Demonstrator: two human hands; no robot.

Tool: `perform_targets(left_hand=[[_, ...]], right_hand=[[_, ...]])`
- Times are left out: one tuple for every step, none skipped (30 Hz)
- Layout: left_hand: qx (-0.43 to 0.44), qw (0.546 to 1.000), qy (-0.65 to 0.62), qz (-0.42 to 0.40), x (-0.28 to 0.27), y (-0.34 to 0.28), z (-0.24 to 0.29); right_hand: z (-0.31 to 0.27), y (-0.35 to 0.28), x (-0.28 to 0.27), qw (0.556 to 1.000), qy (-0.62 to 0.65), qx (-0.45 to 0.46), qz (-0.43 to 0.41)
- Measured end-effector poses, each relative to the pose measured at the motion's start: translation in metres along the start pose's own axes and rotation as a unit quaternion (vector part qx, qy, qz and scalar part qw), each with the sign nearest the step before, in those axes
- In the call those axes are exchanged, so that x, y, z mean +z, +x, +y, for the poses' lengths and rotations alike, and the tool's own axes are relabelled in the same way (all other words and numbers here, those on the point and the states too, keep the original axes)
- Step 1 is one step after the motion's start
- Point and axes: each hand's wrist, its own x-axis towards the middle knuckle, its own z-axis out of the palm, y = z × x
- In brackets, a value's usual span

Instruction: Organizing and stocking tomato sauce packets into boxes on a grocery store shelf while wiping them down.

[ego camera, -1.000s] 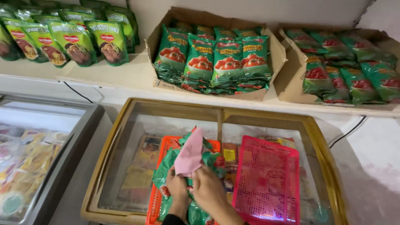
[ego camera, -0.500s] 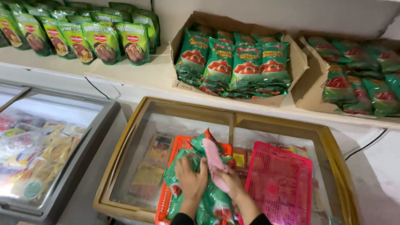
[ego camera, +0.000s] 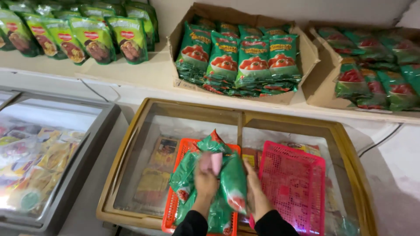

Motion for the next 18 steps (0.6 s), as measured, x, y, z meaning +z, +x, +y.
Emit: perform_targets(left_hand=[[-0.002, 1.0, 0.004, 0.004, 0.003, -0.008, 0.011], [-0.159, 0.982, -0.077, -0.073, 0.005, -0.014, 0.022], [-0.311, 0.926, -0.155, -0.145, 0.008, -0.019, 0.033], [-0.316, 0.925, -0.154, -0.146, 0.008, -0.02, 0.036], [-0.294, 0.94, -0.056, -0.162, 0.009, -0.02, 0.039], [-0.267, 0.946, 0.038, -0.178, 0.013, -0.02, 0.042], [-0.271, 0.945, 0.036, -0.18, 0.016, -0.015, 0.031], [-0.196, 0.972, 0.045, -0.122, 0.018, -0.013, 0.021], [-0.12, 0.989, 0.055, -0.063, 0.019, -0.012, 0.01], [-0.124, 0.989, 0.053, -0.06, 0.015, -0.007, 0.015], [-0.113, 0.988, 0.063, -0.084, 0.011, -0.001, 0.02], [-0.101, 0.986, 0.075, -0.112, 0.005, 0.004, 0.025], [-0.105, 0.985, 0.075, -0.112, 0.008, 0.007, 0.033], [-0.15, 0.968, 0.128, -0.158, 0.008, 0.011, 0.041], [-0.194, 0.943, 0.178, -0.203, 0.007, 0.014, 0.048], [-0.197, 0.942, 0.18, -0.202, 0.005, 0.013, 0.056], [-0.18, 0.952, 0.175, -0.177, 0.004, 0.012, 0.064], [-0.156, 0.962, 0.167, -0.151, 0.007, 0.018, 0.072]], right_hand=[[0.006, 0.02, -0.017, 1.0, -0.001, 0.005, -0.002], [0.013, 0.042, -0.033, 0.995, 0.058, -0.076, 0.031], [0.02, 0.064, -0.049, 0.978, 0.118, -0.157, 0.064], [0.02, 0.069, -0.046, 0.978, 0.119, -0.154, 0.069], [0.02, 0.074, -0.043, 0.972, 0.07, -0.205, 0.094], [0.016, 0.079, -0.043, 0.959, 0.017, -0.257, 0.118], [-0.003, 0.033, -0.008, 0.959, 0.016, -0.256, 0.123], [-0.008, -0.019, 0.032, 0.992, -0.012, -0.107, 0.063], [-0.007, -0.08, 0.073, 0.998, -0.038, 0.046, 0.0], [-0.003, -0.081, 0.073, 0.998, -0.041, 0.049, 0.002], [0.001, -0.082, 0.074, 0.998, 0.009, 0.052, -0.017], [0.007, -0.085, 0.075, 0.996, 0.063, 0.054, -0.035], [0.015, -0.057, 0.059, 0.996, 0.063, 0.057, -0.032], [0.025, -0.028, 0.045, 0.996, 0.054, 0.013, 0.063], [0.037, 0.0, 0.031, 0.986, 0.044, -0.033, 0.156], [0.028, -0.035, 0.062, 0.986, 0.045, -0.029, 0.156], [0.018, -0.07, 0.093, 0.984, -0.053, -0.091, 0.141], [0.002, -0.101, 0.126, 0.969, -0.149, -0.158, 0.12]])
